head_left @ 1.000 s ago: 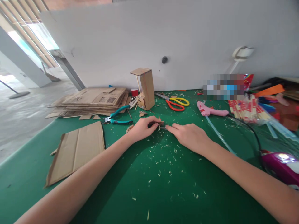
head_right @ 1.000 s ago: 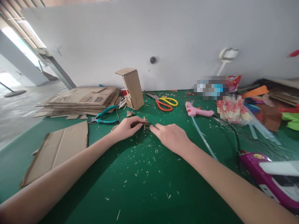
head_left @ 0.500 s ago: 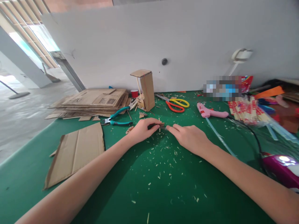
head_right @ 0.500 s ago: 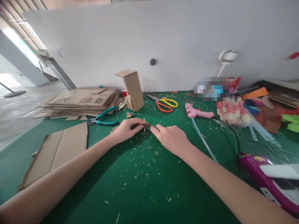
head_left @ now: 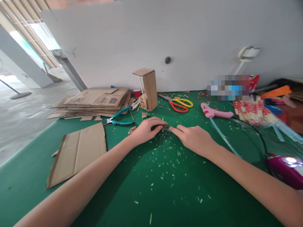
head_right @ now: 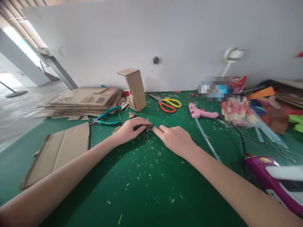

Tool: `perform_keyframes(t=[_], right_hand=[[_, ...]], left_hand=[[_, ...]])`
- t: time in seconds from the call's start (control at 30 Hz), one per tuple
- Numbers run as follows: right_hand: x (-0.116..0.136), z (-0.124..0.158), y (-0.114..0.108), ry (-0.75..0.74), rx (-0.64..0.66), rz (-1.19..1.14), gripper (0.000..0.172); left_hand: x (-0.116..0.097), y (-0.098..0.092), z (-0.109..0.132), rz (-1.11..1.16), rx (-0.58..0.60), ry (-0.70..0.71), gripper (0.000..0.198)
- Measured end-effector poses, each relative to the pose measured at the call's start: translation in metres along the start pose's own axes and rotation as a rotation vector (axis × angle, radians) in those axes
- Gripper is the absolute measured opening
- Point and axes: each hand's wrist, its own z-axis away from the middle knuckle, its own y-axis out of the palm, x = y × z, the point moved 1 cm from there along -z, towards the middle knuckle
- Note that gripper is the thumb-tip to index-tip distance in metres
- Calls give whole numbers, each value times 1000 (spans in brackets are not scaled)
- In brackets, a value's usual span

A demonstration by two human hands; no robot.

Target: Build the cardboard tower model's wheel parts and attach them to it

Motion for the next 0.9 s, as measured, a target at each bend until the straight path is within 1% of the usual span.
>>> perform_keyframes(t=[0.1,0.23,0.4,0.6,0.7,0.9], right_hand=[[2,1,0,19,-16,40,47],[1,-1,0,-8,15,-12,40],[1,0,0,14,-18,6,42],[-4,-3,1,13,15,-127,37],[-4,-3,2,23,29,-156,36],[0,-1,3,47,-2,-55,39]], left_hand=[[1,1,0,-3,2,-6,25],[1,0,0,-8,5,-15,26],[1,1,-1,1,20,-19,26],[0,0,-2,15,37,-11,25],[-1,0,-2,29,38,6,24],[0,0,-1,22,32,4,26]])
